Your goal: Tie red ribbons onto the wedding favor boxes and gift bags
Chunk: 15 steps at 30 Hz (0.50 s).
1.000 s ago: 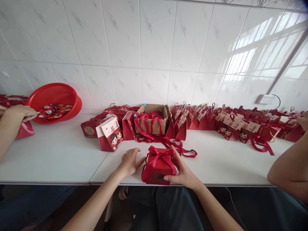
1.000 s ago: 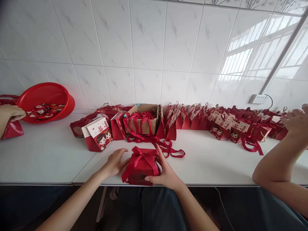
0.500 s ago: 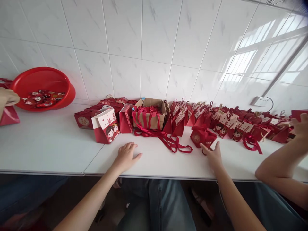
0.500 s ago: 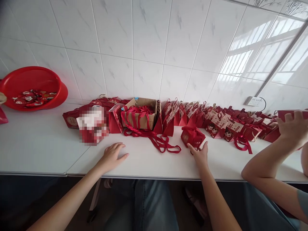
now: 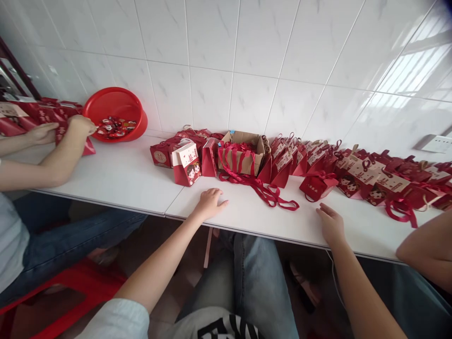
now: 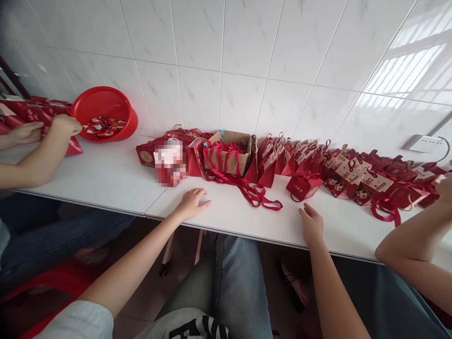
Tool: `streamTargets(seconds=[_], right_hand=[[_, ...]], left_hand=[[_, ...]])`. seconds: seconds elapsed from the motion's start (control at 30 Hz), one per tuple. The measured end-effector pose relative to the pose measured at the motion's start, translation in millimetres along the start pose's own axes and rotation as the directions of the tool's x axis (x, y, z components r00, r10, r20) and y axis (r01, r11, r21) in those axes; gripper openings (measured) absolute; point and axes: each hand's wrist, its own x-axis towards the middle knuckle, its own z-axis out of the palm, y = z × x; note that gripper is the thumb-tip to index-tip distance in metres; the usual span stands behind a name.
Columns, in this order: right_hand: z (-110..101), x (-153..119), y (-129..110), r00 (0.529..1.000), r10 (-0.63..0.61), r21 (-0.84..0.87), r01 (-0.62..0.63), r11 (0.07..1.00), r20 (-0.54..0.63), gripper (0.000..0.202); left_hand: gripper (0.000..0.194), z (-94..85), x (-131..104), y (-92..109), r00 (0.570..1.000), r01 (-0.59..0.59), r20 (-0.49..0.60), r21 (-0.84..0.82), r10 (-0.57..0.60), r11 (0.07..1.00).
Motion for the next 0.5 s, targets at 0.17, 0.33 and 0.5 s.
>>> streamTargets(seconds=[0.17, 0.33, 0.5], right_hand=[[4.9, 8.8, -1.0, 0.996, 0.092, 0.002, -0.092, 0.996, -0.002, 0.027], [9.1, 11.5, -7.2, 0.992, 0.123, -0.058, -0.125, 0.990, -0.041, 0.026], [10.0, 7.6, -15.1, 0.992, 0.120, -0.121, -0.125, 0.985, -0.044, 0.027]], left_hand=[[0.037, 0.9, 2.0, 0.8, 1.000, 0.006, -0.008, 0.030, -0.006, 1.000], [0.038, 0.6, 2.9, 4.4, 1.000, 0.010, -0.008, 0.062, -0.010, 0.998], [0.038, 0.1, 4.4, 6.1, 1.000, 0.020, -0.001, 0.079, -0.020, 0.997]])
